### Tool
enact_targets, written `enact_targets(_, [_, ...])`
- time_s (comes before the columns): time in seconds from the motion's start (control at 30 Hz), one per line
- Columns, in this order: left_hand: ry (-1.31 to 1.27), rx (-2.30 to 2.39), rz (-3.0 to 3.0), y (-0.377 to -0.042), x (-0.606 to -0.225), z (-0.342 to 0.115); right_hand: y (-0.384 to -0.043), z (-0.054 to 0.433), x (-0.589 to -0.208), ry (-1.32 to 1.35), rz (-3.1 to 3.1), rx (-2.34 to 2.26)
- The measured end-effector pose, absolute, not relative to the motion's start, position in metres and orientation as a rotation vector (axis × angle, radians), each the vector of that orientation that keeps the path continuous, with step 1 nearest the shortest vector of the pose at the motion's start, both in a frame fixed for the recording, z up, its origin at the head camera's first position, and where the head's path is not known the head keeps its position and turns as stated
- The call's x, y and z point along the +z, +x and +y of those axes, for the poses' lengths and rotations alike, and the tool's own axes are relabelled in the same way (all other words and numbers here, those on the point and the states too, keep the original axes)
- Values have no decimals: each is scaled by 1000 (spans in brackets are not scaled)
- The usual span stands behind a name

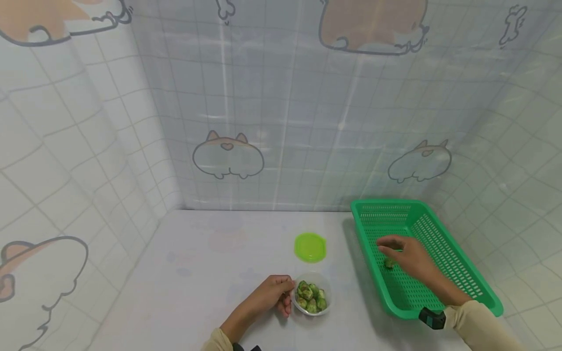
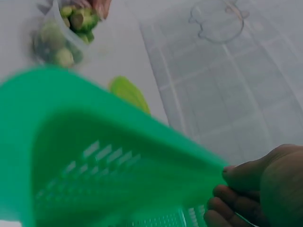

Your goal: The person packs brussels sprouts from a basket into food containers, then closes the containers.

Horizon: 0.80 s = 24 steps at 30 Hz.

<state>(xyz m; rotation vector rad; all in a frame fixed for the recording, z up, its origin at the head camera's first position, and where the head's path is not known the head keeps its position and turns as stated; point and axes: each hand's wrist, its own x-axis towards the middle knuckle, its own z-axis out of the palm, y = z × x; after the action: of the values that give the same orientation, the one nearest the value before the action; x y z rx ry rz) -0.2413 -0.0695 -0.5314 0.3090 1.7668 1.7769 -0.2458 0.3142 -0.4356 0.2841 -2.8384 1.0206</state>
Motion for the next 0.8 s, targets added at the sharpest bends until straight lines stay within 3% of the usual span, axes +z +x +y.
enact_targets(0.8, [331, 1768, 1768, -242, -533, -70, -268, 366, -471, 152, -3029, 968])
